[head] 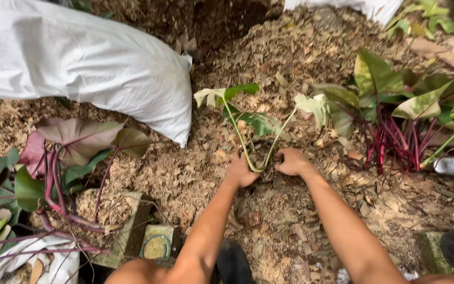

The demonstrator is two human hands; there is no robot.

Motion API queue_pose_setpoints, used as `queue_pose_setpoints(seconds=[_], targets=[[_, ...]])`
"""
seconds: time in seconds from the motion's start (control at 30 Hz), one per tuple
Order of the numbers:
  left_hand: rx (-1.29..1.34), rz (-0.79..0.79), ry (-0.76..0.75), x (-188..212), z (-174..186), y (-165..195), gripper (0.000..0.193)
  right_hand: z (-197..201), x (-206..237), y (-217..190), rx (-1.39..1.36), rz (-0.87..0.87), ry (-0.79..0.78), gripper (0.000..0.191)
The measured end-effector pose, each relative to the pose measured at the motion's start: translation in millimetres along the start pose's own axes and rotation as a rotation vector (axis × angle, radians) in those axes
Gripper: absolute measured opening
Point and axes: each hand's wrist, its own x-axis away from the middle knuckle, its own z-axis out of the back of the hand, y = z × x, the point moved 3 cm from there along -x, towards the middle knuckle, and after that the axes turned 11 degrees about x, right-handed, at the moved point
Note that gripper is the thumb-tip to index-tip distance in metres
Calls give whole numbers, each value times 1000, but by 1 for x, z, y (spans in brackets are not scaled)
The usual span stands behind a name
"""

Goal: The person kneels on a mulch-covered ground in a plant nursery and pots a variegated monstera cutting. They fill a small black pot with wood-chip growing medium, position the cutting in the pot, add more medium around it, and press the medium down by hand to settle the plant.

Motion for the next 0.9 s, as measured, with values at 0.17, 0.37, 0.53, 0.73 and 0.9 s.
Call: queue_pose_setpoints(seconds=[0.17, 0.37, 0.53, 0.73, 0.9], targets=[[404, -242, 507, 19, 4, -8, 67, -32, 14, 18, -1323, -293, 746, 50], [397, -72, 242, 33, -21, 8, 64, -72, 32, -26, -1069, -355, 482, 62], [113, -160, 217, 37, 3, 12, 66, -62, 31, -30, -1031, -158, 578, 65], [318, -20, -11, 25, -1, -8, 71, -71, 32, -27, -980, -221, 511, 58], [433, -370, 72, 16, -2, -22, 71, -60, 41, -24, -809, -164, 328, 59]])
